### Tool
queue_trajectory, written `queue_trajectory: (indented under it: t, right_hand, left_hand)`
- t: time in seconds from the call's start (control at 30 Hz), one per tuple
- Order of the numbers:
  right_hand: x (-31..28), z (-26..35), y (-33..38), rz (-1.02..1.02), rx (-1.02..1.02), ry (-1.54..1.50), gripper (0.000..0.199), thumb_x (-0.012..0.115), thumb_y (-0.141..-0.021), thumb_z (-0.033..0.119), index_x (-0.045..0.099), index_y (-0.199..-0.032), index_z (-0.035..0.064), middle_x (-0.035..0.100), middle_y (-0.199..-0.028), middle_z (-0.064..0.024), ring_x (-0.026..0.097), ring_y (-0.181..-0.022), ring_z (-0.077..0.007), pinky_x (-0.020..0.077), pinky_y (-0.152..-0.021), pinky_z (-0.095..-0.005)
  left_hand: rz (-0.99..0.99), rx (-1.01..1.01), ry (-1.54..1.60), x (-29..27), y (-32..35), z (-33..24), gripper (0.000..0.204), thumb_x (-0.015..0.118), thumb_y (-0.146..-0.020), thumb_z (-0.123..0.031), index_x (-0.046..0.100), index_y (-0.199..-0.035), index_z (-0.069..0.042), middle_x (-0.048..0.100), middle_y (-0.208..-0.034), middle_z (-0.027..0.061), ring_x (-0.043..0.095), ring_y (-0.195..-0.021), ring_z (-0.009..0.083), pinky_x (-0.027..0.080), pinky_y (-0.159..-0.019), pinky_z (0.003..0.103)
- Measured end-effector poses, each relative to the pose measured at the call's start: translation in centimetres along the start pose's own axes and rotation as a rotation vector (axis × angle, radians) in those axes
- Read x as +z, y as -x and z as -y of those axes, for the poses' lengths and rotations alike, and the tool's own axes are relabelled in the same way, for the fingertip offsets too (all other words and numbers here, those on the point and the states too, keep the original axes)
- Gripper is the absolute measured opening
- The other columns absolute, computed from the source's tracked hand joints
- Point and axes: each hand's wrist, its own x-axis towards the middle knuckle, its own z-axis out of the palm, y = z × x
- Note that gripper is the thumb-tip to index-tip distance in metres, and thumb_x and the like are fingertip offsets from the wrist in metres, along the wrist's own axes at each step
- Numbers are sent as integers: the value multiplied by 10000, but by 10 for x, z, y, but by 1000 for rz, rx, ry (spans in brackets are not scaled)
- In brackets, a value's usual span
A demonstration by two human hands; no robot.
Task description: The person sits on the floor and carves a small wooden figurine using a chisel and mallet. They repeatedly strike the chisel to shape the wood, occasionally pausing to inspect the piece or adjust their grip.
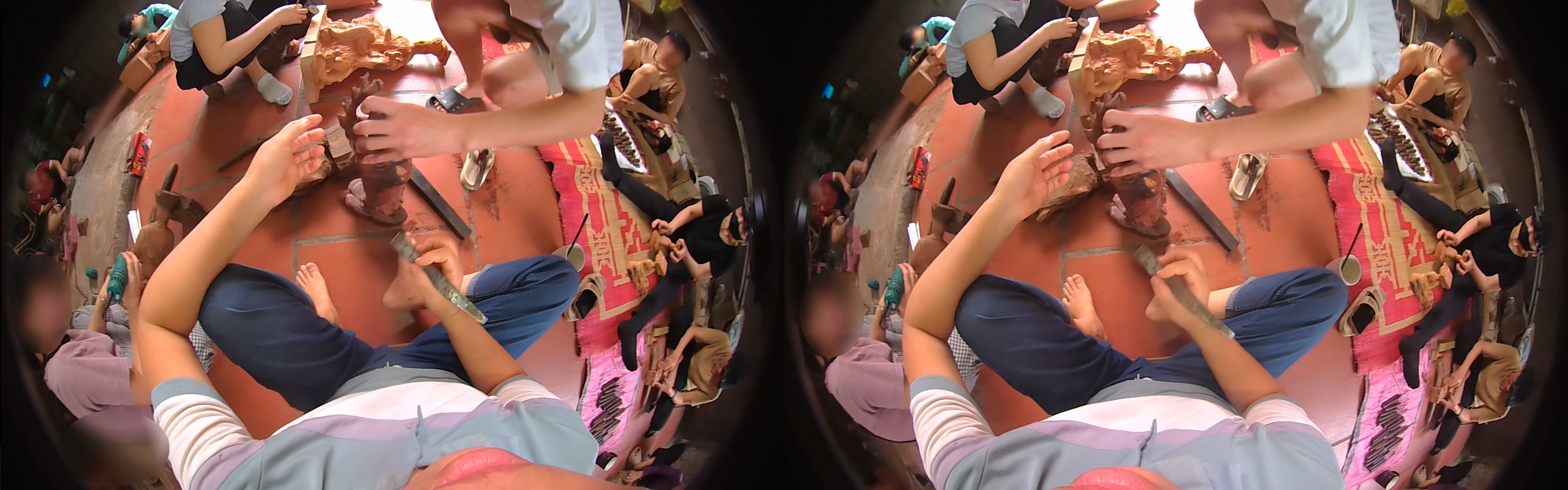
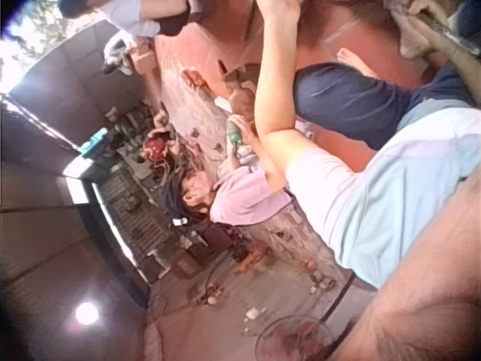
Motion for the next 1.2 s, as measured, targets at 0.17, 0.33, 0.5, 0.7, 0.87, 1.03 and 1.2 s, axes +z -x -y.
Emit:
queue_trajectory:
  t: [0.17,0.33,0.5,0.7,0.87,1.03,1.2]
  right_hand:
    - [24,2,35,203,499,-568,309,484,-897,31,470,-1203,-7,413,-1328,-171,491,-1159,-275,407,-975,-383]
    - [36,-23,55,515,391,-157,256,500,-890,5,567,-1136,20,524,-1238,-155,531,-1134,-254,434,-943,-328]
    - [43,-39,75,807,311,-158,182,592,-812,-12,653,-970,56,620,-1070,-109,598,-1005,-257,472,-857,-309]
    - [39,-46,77,762,305,-168,161,625,-796,29,644,-954,44,629,-994,-117,605,-939,-258,483,-816,-320]
    - [8,-26,74,474,613,-110,149,585,-830,58,627,-966,13,627,-967,-121,593,-930,-247,460,-813,-314]
    - [-35,-57,93,200,986,-240,193,556,-853,74,609,-1031,22,624,-1021,-106,582,-926,-232,445,-831,-324]
    - [-21,-112,113,78,1162,-394,195,552,-858,88,602,-1037,29,619,-1022,-97,577,-919,-214,445,-824,-318]
  left_hand:
    - [47,-156,-15,-4,-13,21,374,488,-926,-329,503,-1236,-120,548,-1051,28,522,-913,164,438,-823,317]
    - [-79,-191,-49,-24,-9,24,445,520,-887,-431,476,-1262,-196,464,-1181,82,498,-960,228,460,-758,396]
    - [-195,-673,-446,-62,1,59,611,567,-835,-511,418,-1321,-171,413,-1291,163,480,-1056,279,400,-888,466]
    - [239,-593,-905,-78,19,62,512,585,-848,-390,481,-1286,-145,526,-1219,113,549,-1042,274,453,-850,395]
    - [492,-314,-1549,-139,7,118,483,576,-834,-374,527,-1244,-123,565,-1185,185,546,-1085,346,438,-914,409]
    - [681,-482,-1392,-165,25,164,523,579,-833,-394,511,-1268,-112,565,-1198,194,529,-1125,329,404,-954,400]
    - [905,-426,-1462,-198,12,217,571,569,-815,-452,521,-1272,-112,569,-1181,216,550,-1091,352,423,-938,402]
